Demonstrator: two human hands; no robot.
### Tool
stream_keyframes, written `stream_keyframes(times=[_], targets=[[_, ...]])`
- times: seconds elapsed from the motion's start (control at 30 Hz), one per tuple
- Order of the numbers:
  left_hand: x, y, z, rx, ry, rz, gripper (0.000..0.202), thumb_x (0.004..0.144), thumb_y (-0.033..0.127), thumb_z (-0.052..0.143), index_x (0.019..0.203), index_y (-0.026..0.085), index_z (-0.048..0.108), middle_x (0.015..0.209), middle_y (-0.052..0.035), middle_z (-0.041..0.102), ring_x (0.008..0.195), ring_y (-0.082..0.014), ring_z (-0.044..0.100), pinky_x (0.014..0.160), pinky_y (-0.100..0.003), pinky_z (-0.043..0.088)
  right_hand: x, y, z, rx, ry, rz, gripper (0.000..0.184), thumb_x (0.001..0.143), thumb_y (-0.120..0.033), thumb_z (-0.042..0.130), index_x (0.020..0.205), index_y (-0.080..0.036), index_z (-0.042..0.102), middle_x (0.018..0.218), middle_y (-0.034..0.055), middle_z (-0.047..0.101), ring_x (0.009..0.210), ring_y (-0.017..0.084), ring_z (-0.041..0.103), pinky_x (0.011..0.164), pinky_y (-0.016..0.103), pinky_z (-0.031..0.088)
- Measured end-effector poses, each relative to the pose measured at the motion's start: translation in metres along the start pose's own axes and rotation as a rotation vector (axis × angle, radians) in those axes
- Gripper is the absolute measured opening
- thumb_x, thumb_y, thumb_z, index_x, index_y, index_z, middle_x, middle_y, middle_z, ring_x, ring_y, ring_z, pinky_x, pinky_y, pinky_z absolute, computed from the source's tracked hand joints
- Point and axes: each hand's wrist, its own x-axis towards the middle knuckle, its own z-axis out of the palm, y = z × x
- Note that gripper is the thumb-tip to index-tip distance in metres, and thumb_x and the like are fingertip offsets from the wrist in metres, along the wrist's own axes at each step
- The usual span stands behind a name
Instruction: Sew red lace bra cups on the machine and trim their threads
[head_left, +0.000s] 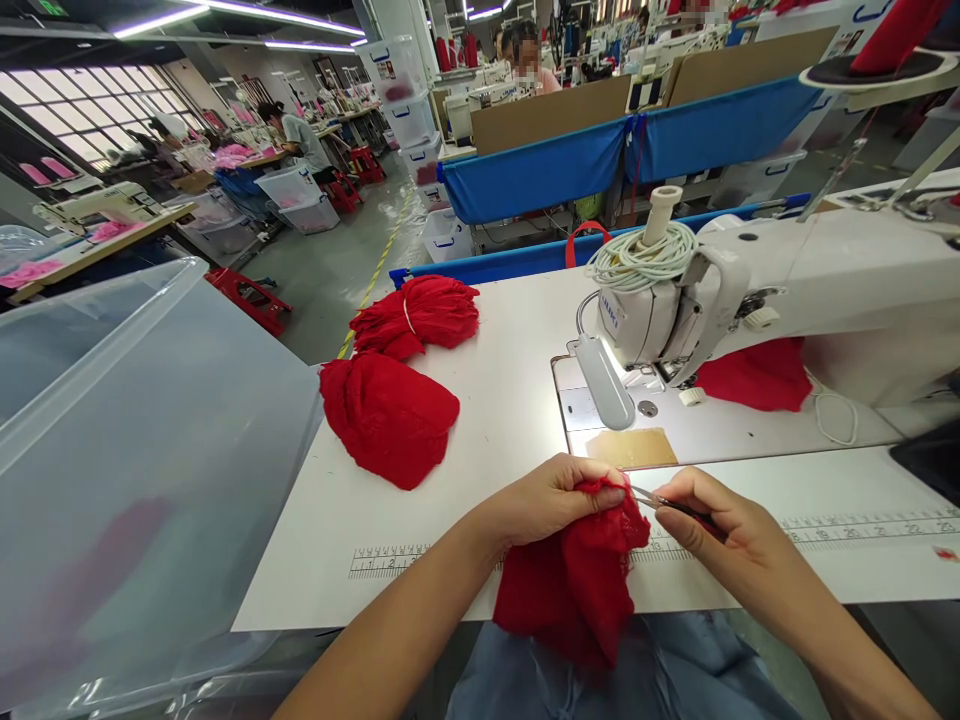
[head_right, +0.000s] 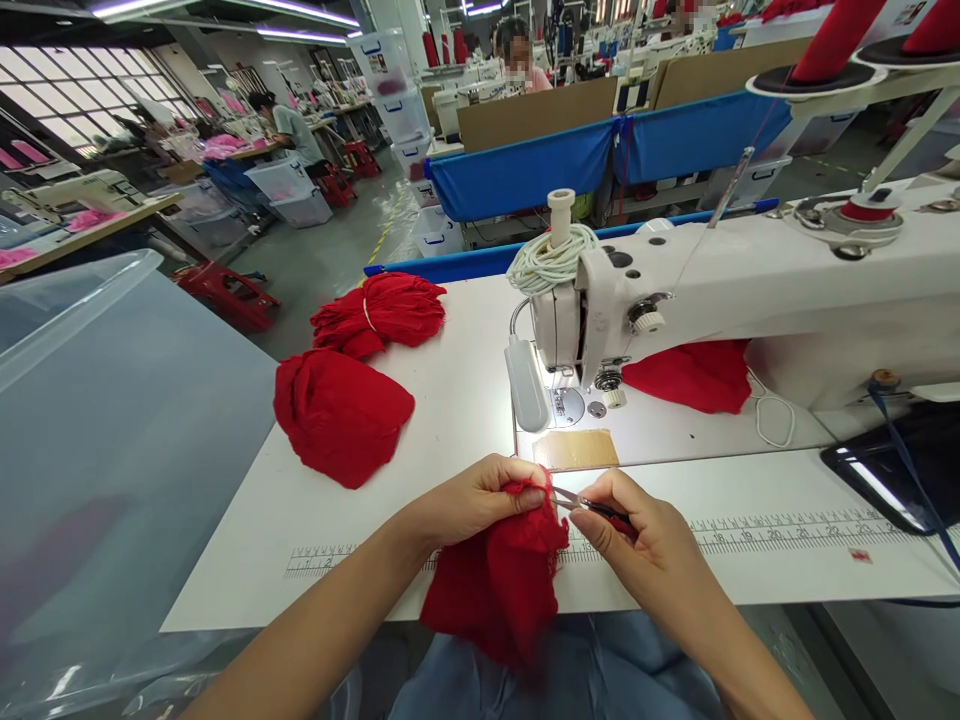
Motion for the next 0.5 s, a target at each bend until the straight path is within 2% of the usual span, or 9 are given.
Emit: stream_keyframes(times=[0.13, 0.27, 0.4, 0.5], targets=[[0.001, 0.000, 0.001, 0.022, 0.002, 0.002, 0.044, 0.084, 0.058, 0.063, 0.073, 0.016, 0.058, 0.070, 0.0024, 0.047, 0.067, -0.0109, 0.037, 0.065, -0.025, 0.032, 0.001, -0.004, 0.007, -0.027, 0.028, -0.047, 0.038, 0.081, -0.062, 0.060, 0.076, -0.024, 0.066, 0.068, 0.0016, 0.064, 0.063, 0.018, 0.054, 0.055, 0.029, 0.039], [0.000, 0.000, 0.002, 0.030, 0.010, -0.006, 0.045, 0.083, 0.060, 0.064, 0.074, 0.016, 0.058, 0.067, 0.0033, 0.044, 0.065, -0.0103, 0.035, 0.063, -0.024, 0.030, 0.001, -0.002, 0.014, -0.004, 0.049, -0.059, 0.037, 0.082, -0.061, 0.060, 0.078, -0.025, 0.065, 0.069, 0.0014, 0.063, 0.065, 0.018, 0.053, 0.057, 0.029, 0.040], [-0.001, 0.000, 0.002, -0.002, 0.019, -0.013, 0.045, 0.085, 0.058, 0.063, 0.070, 0.016, 0.054, 0.065, 0.0044, 0.041, 0.062, -0.0091, 0.032, 0.060, -0.024, 0.028, -0.001, -0.002, 0.021, 0.057, 0.195, -0.054, 0.038, 0.080, -0.062, 0.063, 0.069, -0.025, 0.061, 0.062, -0.0013, 0.054, 0.058, 0.016, 0.045, 0.055, 0.027, 0.036], [-0.001, -0.001, 0.002, 0.019, 0.031, -0.006, 0.044, 0.086, 0.057, 0.062, 0.072, 0.015, 0.056, 0.065, 0.0040, 0.043, 0.063, -0.0091, 0.034, 0.060, -0.023, 0.029, -0.002, -0.007, 0.025, 0.199, 0.294, -0.005, 0.042, 0.078, -0.066, 0.064, 0.073, -0.024, 0.061, 0.060, -0.0028, 0.048, 0.058, 0.014, 0.039, 0.055, 0.027, 0.031]])
